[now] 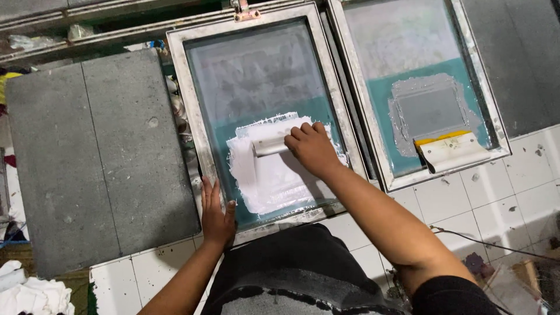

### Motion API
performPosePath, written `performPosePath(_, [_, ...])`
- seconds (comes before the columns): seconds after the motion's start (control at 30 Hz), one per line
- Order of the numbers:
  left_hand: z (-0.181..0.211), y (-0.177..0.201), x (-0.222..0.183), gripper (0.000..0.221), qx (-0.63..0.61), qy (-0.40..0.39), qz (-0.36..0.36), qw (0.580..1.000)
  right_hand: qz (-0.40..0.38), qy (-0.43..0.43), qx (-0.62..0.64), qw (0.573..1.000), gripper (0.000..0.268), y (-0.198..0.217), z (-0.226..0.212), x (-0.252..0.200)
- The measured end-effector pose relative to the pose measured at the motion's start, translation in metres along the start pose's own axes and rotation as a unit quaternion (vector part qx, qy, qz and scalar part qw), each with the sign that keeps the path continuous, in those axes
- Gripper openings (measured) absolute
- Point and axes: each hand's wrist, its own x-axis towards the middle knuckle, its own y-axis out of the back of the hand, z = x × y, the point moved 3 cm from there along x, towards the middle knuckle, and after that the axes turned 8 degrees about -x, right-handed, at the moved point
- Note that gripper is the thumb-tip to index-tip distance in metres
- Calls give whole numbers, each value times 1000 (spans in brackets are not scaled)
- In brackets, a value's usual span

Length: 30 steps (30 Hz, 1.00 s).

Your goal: The person is screen printing a white design onto a black t-shirt using a squeegee and then drying it with a heat gun.

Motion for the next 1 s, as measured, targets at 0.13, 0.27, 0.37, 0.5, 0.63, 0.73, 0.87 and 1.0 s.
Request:
performPosePath(0.13, [6,0,0,81,-7,16,-5,1000,12,5,12,1000,8,-17,-37,-33])
performPosePath(0.27, [-1,0,0,77,1,-7,1,1000,8,36,54,998,10,21,-58,-71])
performPosePath(0.37, [-3,-1,-1,74,2,-26,7,1000,-37,77,74,994,9,23,-55,-99])
performPosePath(0.5, [1,0,0,73,-3,-30,14,999,-192,117,136,965,15,45,-8,-75])
performPosePath(0.63, [-4,-1,0,73,-3,-38,9,999,-181,76,69,978,19,49,22,-31])
performPosePath(0.73, [-4,-2,0,74,2,-35,9,999,-77,-6,13,997,14,12,26,-27])
performPosePath(0.87, [-5,-2,0,74,8,-34,14,999,-42,-54,11,998,14,-9,1,-61])
performPosePath(1.0, [-3,-1,0,72,1,-32,14,999,-55,-29,25,998,24,12,-31,-107])
